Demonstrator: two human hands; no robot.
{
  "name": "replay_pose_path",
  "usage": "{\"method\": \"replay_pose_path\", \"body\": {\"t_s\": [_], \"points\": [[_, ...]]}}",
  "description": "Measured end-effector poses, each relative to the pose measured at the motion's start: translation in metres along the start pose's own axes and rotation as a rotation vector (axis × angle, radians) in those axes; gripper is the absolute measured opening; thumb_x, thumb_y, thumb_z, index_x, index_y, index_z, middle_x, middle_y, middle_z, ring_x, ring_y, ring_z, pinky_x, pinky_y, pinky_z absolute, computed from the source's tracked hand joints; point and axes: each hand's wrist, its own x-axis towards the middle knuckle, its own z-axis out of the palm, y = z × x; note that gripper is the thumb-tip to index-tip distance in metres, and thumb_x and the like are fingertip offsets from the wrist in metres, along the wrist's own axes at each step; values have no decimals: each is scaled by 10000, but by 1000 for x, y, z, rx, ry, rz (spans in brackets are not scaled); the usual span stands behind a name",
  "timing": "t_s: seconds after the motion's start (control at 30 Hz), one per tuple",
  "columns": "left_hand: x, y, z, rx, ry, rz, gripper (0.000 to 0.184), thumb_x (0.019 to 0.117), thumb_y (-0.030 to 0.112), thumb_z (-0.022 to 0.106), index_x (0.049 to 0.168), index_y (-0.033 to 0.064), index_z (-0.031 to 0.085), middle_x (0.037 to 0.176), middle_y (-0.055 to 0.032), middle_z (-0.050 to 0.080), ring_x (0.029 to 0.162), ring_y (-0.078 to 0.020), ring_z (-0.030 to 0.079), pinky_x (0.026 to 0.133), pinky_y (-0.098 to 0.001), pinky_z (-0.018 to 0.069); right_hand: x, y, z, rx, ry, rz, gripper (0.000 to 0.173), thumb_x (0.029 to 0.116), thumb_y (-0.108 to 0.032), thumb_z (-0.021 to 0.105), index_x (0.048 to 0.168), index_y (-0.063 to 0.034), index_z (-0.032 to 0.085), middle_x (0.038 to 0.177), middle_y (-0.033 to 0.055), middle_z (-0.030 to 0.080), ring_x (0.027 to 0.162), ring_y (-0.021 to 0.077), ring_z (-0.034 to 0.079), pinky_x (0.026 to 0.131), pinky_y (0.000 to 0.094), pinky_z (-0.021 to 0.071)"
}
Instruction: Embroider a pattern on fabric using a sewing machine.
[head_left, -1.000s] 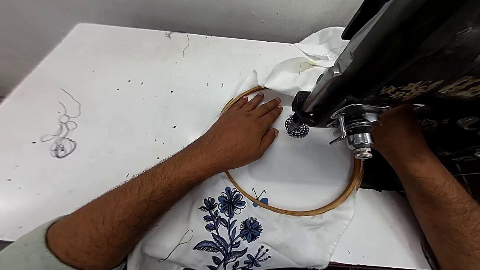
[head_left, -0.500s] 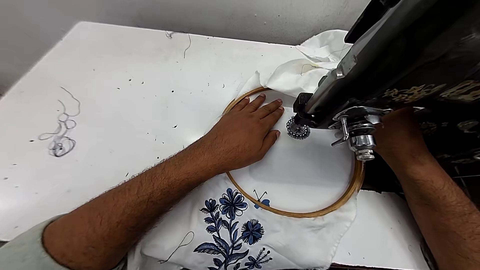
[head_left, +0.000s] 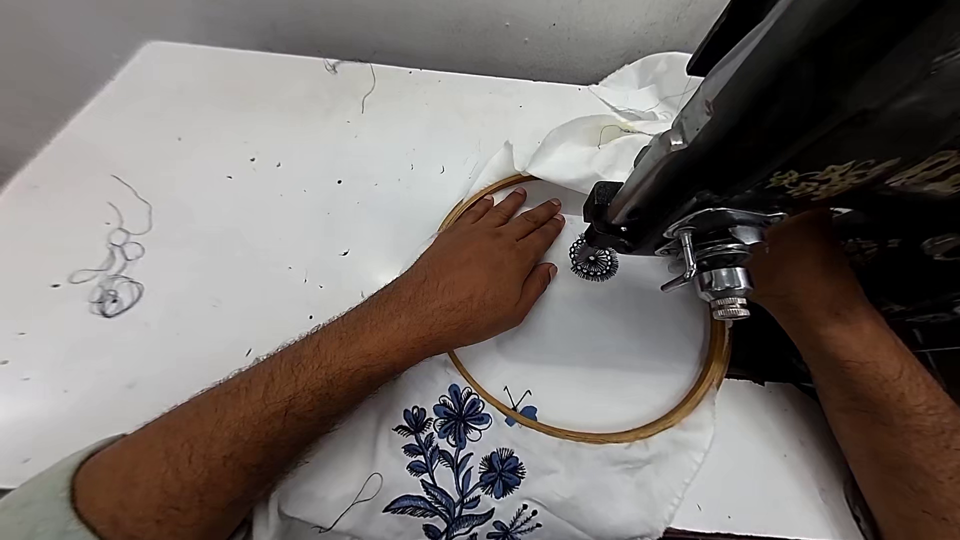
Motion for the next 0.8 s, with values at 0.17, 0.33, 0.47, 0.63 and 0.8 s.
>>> {"method": "replay_pose_path", "body": {"t_s": [0.17, 0.33, 0.47, 0.63, 0.8], "points": [[2, 0, 3, -4, 18, -1, 557, 1090, 386, 298, 1535, 111, 490, 1628, -55, 417, 1528, -305, 337, 1244, -529, 243, 1, 4, 2, -5, 39, -42, 355, 960, -345, 636, 994, 9, 642, 923, 125, 618, 874, 147, 571, 787, 388, 448], [0, 1, 0, 0, -7, -6, 562, 1087, 388, 296, 1537, 112, 488, 1634, -54, 407, 1532, -307, 328, 1243, -532, 245, -1, 1, 0, -1, 9, -9, 354, 967, -321, 647, 990, 33, 640, 917, 150, 619, 858, 178, 572, 778, 421, 452], [2, 2, 4, -7, 29, -2, 553, 1087, 384, 304, 1528, 115, 500, 1621, -52, 428, 1525, -313, 342, 1238, -535, 255, 2, 7, 2, -15, 30, -37, 379, 945, -374, 639, 1003, 1, 649, 926, 115, 626, 875, 136, 577, 786, 387, 452], [-2, 2, -1, 4, -4, -1, 562, 1088, 386, 296, 1539, 109, 486, 1632, -59, 409, 1528, -297, 339, 1244, -518, 248, -1, -1, -1, -20, 7, -4, 343, 965, -317, 641, 983, 25, 639, 915, 152, 616, 866, 187, 576, 772, 435, 449], [2, 3, 4, -5, 25, 2, 555, 1089, 382, 300, 1536, 113, 490, 1620, -53, 429, 1526, -313, 339, 1242, -534, 247, 3, 7, 1, -19, 22, -20, 396, 952, -394, 626, 1013, -4, 658, 944, 128, 639, 897, 163, 594, 792, 424, 460]]}}
